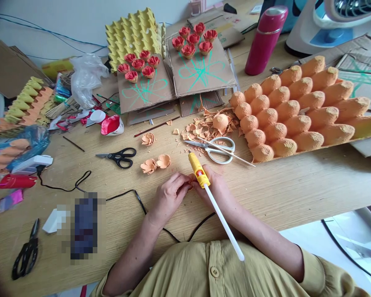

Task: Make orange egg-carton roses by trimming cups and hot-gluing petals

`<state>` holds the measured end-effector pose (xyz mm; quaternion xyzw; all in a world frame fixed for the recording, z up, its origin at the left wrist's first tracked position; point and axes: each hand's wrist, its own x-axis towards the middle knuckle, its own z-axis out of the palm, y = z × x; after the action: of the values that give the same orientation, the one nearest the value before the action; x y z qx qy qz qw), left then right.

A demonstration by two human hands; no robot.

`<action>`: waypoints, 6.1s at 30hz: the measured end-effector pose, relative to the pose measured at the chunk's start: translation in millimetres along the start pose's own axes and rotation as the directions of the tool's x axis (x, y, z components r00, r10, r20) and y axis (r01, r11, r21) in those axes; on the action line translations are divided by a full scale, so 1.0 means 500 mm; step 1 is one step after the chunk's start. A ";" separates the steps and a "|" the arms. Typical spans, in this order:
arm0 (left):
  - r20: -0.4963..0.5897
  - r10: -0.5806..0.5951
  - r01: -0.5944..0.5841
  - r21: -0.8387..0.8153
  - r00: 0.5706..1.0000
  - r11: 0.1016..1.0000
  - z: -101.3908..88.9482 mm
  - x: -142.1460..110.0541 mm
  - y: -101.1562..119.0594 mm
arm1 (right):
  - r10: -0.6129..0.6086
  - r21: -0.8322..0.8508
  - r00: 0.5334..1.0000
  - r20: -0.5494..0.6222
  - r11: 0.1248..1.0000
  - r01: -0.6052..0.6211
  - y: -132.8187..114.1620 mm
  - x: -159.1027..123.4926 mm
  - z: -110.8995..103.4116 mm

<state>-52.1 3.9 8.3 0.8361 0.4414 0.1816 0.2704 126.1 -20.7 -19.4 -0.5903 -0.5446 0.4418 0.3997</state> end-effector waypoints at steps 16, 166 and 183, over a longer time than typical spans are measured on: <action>-0.275 -0.020 -0.040 -0.210 0.961 0.977 0.002 -0.002 0.014 | 0.079 0.352 0.992 0.096 0.930 -0.108 -0.039 -0.001 -0.017; -0.324 -0.099 -0.093 -0.529 0.941 0.843 -0.033 -0.003 -0.001 | 0.108 0.825 0.994 0.014 0.560 -0.072 -0.050 -0.010 -0.053; -0.450 -0.142 -0.120 -0.504 0.882 0.855 -0.036 -0.002 -0.005 | -0.131 0.293 0.946 0.297 0.955 0.040 -0.058 -0.042 -0.061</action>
<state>-64.0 9.6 20.9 0.6597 0.4333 0.4897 0.3705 146.6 -38.8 18.7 -0.4250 -0.5575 0.5851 0.4076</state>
